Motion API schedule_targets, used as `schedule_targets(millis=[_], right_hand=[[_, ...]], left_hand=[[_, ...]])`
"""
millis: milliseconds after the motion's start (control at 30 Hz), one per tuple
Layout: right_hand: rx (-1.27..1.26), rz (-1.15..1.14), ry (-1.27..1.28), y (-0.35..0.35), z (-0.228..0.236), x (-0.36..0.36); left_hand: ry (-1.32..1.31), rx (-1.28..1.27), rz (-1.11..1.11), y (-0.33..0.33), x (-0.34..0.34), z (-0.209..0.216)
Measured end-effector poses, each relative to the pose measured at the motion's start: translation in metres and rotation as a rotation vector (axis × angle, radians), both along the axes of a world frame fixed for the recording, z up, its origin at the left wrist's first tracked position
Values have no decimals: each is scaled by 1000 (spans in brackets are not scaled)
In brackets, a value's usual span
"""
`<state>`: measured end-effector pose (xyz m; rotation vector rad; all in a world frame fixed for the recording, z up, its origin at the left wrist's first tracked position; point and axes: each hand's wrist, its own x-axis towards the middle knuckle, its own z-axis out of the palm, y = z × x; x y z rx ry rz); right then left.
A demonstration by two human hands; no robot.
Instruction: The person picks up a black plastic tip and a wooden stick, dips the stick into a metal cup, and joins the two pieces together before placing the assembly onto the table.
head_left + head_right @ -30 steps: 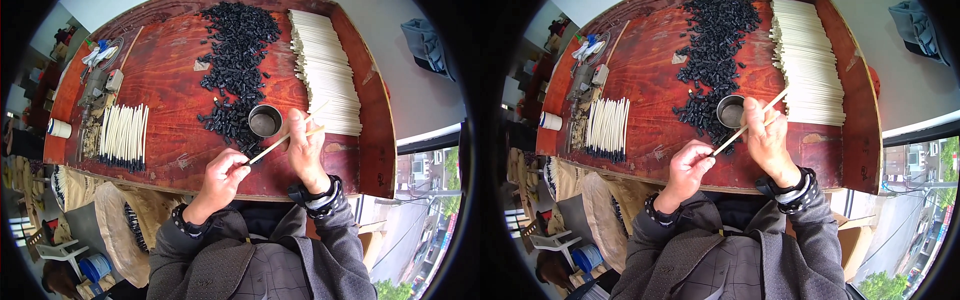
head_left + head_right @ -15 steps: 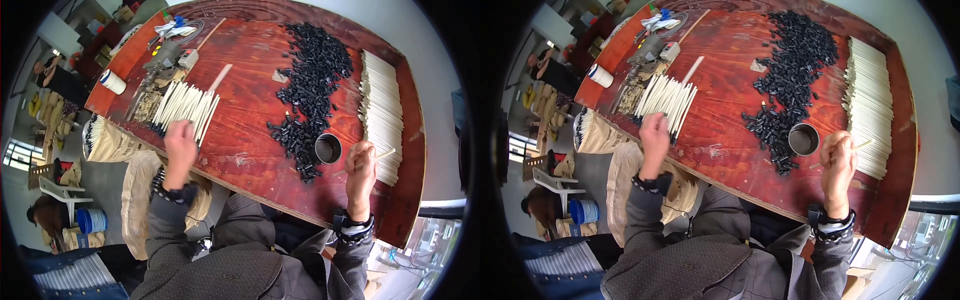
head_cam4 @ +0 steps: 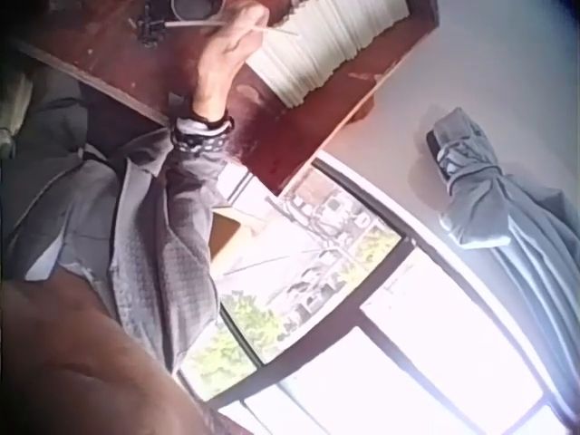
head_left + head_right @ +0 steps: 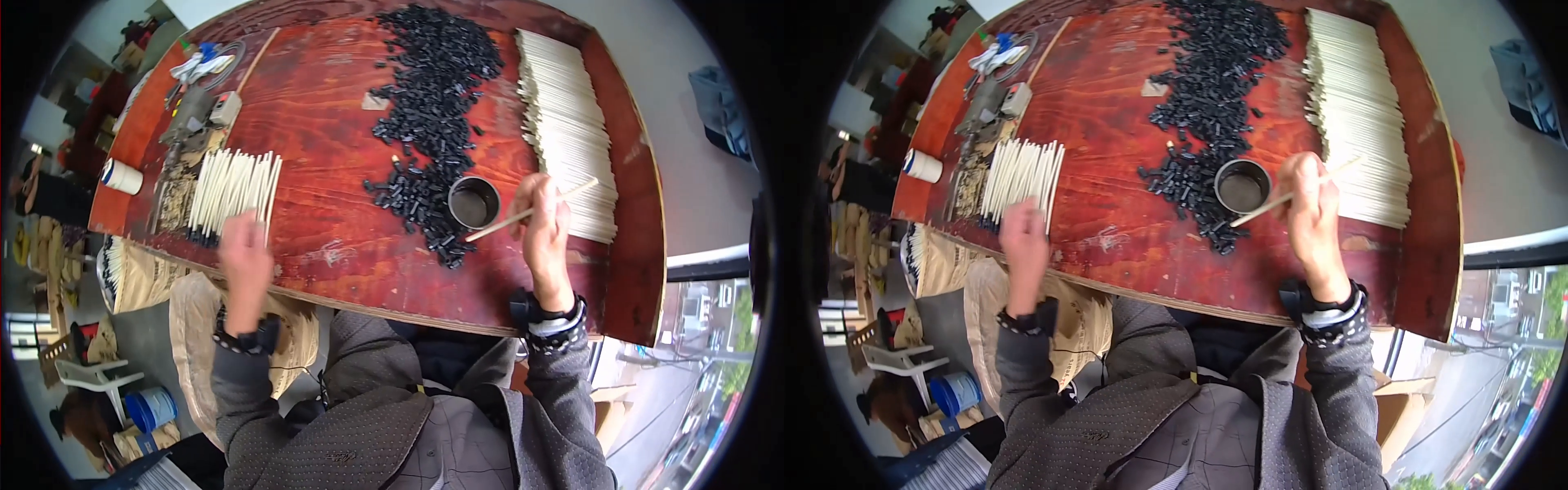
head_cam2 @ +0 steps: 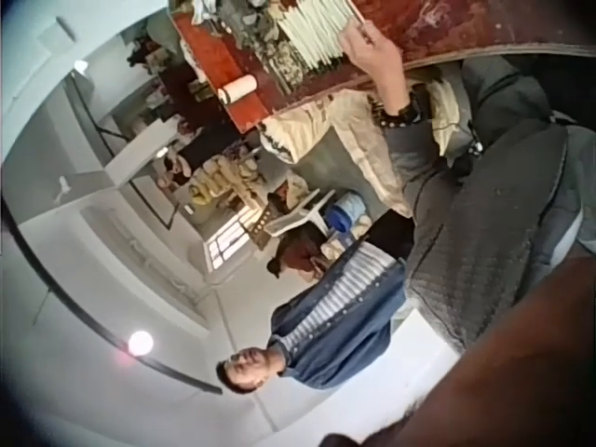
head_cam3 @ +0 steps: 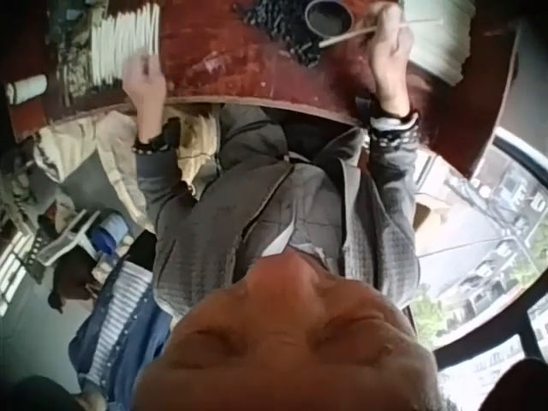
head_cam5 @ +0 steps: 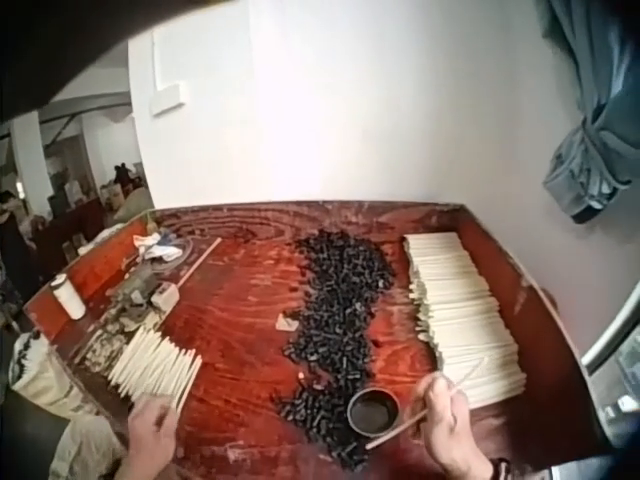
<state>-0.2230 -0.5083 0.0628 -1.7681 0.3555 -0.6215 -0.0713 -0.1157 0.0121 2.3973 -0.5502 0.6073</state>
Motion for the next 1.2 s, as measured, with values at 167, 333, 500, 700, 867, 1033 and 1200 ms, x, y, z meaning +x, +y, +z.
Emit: schedule_targets(millis=[167,333,500,700,867,1033,1200], right_hand=[[163,14,-108,-2,-4,3],[200,8,-81,-6,-5,-2],[233,10,-97,-8,-5,-1],[-1,-60,-183,-15,-7,-3],[-568,-86,-119,-12,-15,15],[-790,-112,-55,-5,-17,24],[29,-70,-140,3,8,2]], left_hand=[[267,-162,-607,-135,-86,-1],[357,-95,-609,-183,-116,-17],[251,-27,-651,-192,-113,-27],[231,-221,-606,-181,-105,-26],[533,-327,-555,-157,-94,-25],[619,-407,-615,-146,-87,-22],[812,-566,-707,-153,-96,-4]])
